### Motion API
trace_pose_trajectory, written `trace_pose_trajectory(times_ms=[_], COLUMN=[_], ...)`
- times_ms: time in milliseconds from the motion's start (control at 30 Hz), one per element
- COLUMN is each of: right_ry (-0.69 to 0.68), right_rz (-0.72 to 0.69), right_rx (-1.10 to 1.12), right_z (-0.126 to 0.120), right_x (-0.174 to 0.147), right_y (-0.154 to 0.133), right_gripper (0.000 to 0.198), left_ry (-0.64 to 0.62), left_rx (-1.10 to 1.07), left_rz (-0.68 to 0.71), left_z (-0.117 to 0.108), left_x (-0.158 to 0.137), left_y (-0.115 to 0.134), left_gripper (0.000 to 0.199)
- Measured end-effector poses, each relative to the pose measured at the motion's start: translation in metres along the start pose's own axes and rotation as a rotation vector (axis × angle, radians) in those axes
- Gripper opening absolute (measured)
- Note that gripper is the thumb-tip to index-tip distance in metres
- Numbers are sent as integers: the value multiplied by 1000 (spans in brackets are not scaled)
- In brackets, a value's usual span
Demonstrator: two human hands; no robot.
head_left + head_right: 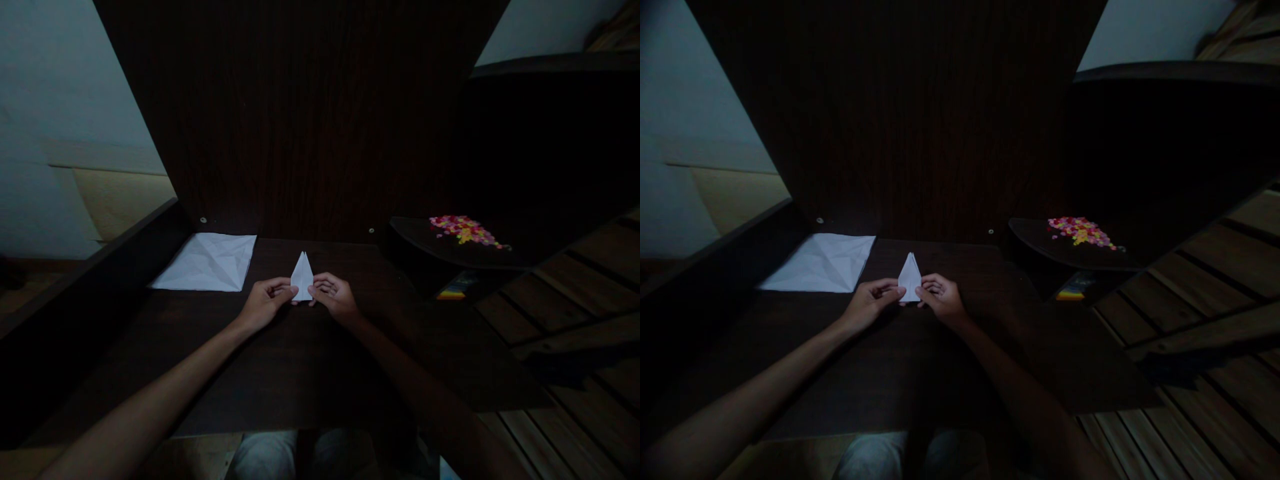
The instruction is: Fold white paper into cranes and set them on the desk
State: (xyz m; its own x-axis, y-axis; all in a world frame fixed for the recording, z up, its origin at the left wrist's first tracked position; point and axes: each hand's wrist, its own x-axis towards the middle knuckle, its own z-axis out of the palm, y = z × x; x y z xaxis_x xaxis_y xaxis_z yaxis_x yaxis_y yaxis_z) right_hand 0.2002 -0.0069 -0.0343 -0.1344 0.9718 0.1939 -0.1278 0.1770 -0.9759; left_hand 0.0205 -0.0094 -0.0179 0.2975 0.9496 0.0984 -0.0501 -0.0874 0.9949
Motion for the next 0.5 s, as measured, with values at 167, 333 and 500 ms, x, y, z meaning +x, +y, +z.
trace_pose_trajectory(times_ms=[167, 333, 500], right_ry=[7, 5, 29], right_rz=[-12, -28, -38], right_rx=[-15, -18, -3], right_z=[0, 0, 1], right_x=[-1, -1, 0], right_y=[-3, -6, -1], right_gripper=[32, 43, 52], left_ry=[54, 50, -14], left_rx=[52, -3, -81], left_rz=[26, 48, 97], left_z=[0, 2, 3], left_x=[0, 0, -1], left_y=[-3, -1, 1], left_gripper=[28, 38, 69])
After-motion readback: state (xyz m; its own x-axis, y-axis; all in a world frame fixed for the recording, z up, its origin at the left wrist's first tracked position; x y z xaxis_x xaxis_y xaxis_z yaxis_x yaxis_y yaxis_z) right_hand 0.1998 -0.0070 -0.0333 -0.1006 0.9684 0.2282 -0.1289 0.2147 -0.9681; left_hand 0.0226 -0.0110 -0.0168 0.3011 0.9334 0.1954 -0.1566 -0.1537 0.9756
